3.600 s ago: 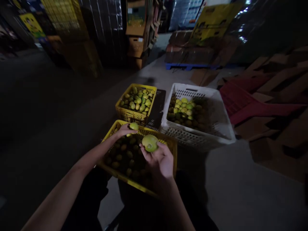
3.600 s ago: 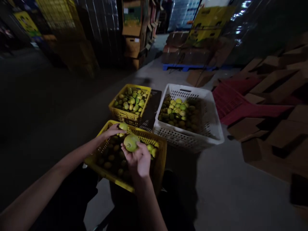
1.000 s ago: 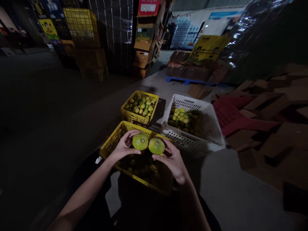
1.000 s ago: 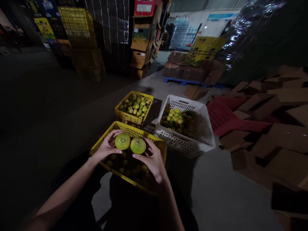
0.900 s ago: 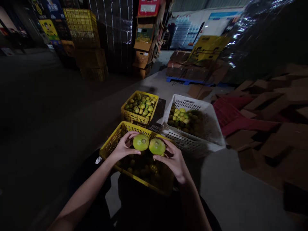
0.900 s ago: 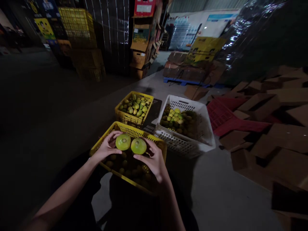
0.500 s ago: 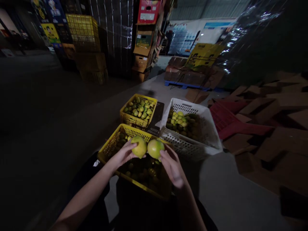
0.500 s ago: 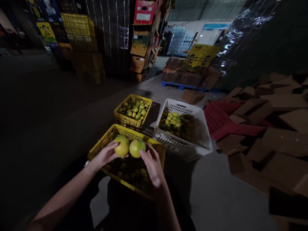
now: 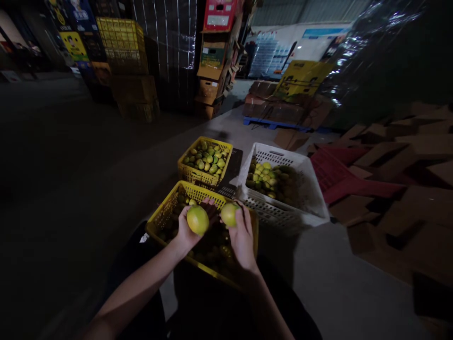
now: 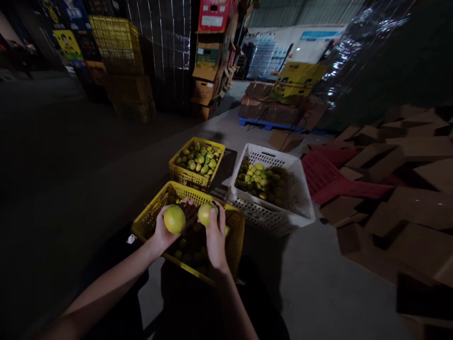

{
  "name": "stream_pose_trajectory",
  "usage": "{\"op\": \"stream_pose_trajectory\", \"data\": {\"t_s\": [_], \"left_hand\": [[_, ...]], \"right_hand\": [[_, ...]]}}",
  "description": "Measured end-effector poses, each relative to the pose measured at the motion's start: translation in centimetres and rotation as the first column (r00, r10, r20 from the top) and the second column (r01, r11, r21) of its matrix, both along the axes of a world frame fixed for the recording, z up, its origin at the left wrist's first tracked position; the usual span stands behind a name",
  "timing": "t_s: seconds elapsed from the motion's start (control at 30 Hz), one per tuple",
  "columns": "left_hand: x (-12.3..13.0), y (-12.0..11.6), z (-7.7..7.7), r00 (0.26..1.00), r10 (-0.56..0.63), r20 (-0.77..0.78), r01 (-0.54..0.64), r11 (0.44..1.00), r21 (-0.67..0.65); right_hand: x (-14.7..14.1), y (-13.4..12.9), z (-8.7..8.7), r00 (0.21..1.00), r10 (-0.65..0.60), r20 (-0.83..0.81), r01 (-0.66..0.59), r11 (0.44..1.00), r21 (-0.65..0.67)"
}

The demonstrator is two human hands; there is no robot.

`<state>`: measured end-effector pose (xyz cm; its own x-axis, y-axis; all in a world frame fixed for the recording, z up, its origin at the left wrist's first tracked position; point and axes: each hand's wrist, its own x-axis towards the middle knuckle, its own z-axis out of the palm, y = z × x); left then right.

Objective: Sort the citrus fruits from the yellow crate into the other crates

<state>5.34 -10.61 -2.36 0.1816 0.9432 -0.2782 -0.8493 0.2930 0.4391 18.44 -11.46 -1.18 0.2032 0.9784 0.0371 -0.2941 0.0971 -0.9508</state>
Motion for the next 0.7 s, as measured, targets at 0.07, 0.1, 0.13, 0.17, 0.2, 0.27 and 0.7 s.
{"op": "stream_pose_trajectory", "data": {"t_s": [0.07, 0.1, 0.13, 0.17, 0.2, 0.27, 0.7], "left_hand": [[0.6, -0.3, 0.4, 1.000, 0.011, 0.027, -0.009, 0.997, -0.074], [0.7, -0.4, 0.5, 0.999, 0.036, 0.031, -0.032, 0.993, -0.118], [0.8, -0.4, 0.6, 0.998, 0.063, 0.029, -0.057, 0.985, -0.161], [0.8, -0.4, 0.6, 0.996, 0.083, 0.024, -0.077, 0.977, -0.200], [0.7, -0.3, 0.5, 0.995, 0.096, 0.017, -0.090, 0.970, -0.228], [0.3, 0.0, 0.4, 0.996, 0.093, 0.012, -0.087, 0.965, -0.247], [-1.8, 1.4, 1.0, 0.755, 0.410, -0.512, -0.228, 0.896, 0.382]], "right_hand": [[-0.8, -0.2, -0.8, 0.952, -0.026, 0.306, -0.005, 0.995, 0.100], [-1.1, -0.3, -1.2, 0.899, 0.013, 0.437, -0.080, 0.988, 0.133], [-1.5, -0.5, -1.4, 0.837, 0.070, 0.543, -0.180, 0.972, 0.151], [-1.7, -0.7, -1.6, 0.770, 0.125, 0.626, -0.281, 0.947, 0.157], [-1.9, -0.9, -1.6, 0.702, 0.158, 0.695, -0.364, 0.918, 0.159], [-2.1, -1.2, -1.6, 0.594, 0.136, 0.793, -0.448, 0.875, 0.185], [-0.9, -0.7, -1.8, 0.612, -0.247, 0.752, -0.255, 0.838, 0.483]]}}
